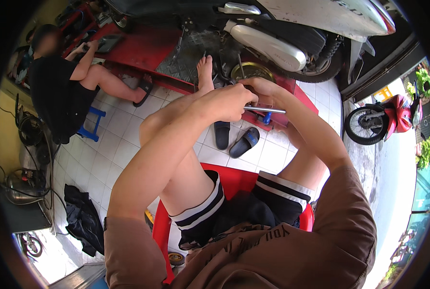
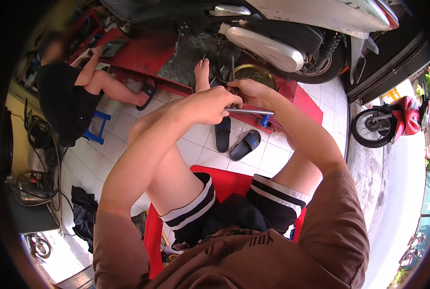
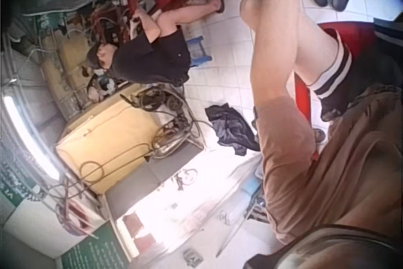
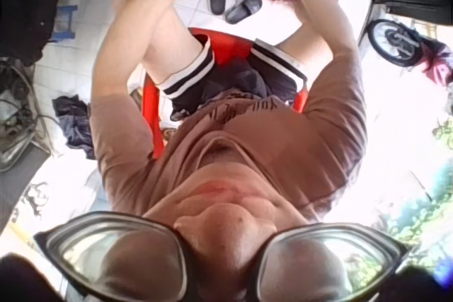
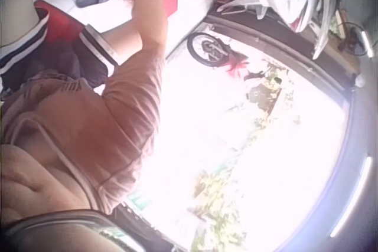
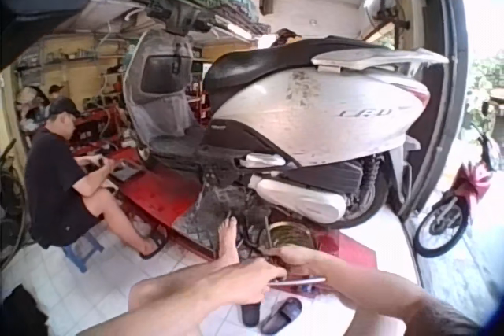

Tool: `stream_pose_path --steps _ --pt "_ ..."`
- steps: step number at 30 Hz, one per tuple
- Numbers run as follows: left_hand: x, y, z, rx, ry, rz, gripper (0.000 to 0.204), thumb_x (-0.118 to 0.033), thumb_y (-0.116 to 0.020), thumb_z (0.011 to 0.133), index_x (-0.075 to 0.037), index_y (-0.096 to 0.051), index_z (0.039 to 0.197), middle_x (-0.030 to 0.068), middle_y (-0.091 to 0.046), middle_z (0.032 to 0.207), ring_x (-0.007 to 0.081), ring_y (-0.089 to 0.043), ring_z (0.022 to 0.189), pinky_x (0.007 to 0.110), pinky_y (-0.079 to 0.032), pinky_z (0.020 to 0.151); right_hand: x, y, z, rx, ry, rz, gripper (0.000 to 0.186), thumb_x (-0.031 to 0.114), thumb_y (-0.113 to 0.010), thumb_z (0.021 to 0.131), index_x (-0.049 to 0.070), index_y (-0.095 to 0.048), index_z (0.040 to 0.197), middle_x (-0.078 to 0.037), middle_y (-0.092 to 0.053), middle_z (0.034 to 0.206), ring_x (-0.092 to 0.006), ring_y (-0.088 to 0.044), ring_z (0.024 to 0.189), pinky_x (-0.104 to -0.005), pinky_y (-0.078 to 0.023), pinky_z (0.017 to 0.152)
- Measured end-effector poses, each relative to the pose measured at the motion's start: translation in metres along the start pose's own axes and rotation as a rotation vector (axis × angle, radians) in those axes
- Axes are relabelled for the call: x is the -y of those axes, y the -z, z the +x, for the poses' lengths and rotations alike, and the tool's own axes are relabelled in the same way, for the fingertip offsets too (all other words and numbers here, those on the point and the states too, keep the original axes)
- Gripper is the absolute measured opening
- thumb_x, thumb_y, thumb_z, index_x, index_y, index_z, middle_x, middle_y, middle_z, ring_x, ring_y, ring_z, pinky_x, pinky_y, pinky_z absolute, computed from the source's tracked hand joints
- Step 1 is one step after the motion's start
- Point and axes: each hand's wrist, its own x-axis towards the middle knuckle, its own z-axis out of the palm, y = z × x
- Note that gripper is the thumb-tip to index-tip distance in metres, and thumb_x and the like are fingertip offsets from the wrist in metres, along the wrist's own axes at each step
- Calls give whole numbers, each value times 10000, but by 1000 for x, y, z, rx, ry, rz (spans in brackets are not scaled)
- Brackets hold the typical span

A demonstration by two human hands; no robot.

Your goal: The person sits on a red stool and uses a screwdriver and a T-handle wrench to work on the engine area of a white motorcycle. They repeatedly tighten and loosen bolts on the engine casing while a second person sits nearby.

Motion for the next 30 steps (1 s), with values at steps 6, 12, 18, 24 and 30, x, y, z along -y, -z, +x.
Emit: stream_pose_path --steps 6,12,18,24,30 --pt "-18 -21 37 80 -190 452 322 34 -637 694 -78 -699 989 150 -655 917 293 -632 919 361 -493 815 -52 24 -37 -40 66 137 160 209 -464 950 88 -567 938 -21 -582 811 -104 -534 649 -276 -450 565" --pt "16 17 103 -581 -749 657 248 -139 -626 777 -67 -617 1014 112 -578 1018 300 -583 960 364 -504 819 -49 33 -47 -183 79 551 169 193 -429 924 78 -468 808 -41 -511 708 -97 -477 569 -226 -410 490" --pt "146 -17 156 -76 105 662 179 -104 -594 806 -51 -623 974 132 -596 1008 327 -586 965 406 -498 785 -78 20 -65 -279 19 612 90 75 -364 871 3 -417 876 -86 -477 701 -141 -445 514 -288 -391 434" --pt "229 -119 199 -66 330 365 217 -126 -589 806 -99 -668 1006 119 -626 998 313 -602 965 400 -475 835 -69 13 -79 -187 -25 500 48 62 -396 877 26 -419 899 -48 -462 677 -127 -430 531 -272 -357 473" --pt "241 -167 243 -233 235 532 117 -119 -618 797 -82 -642 906 107 -618 935 294 -578 973 442 -451 827 -59 29 -84 -177 59 335 301 98 -431 834 -78 -459 1076 -105 -544 721 -152 -520 592 -297 -422 550"
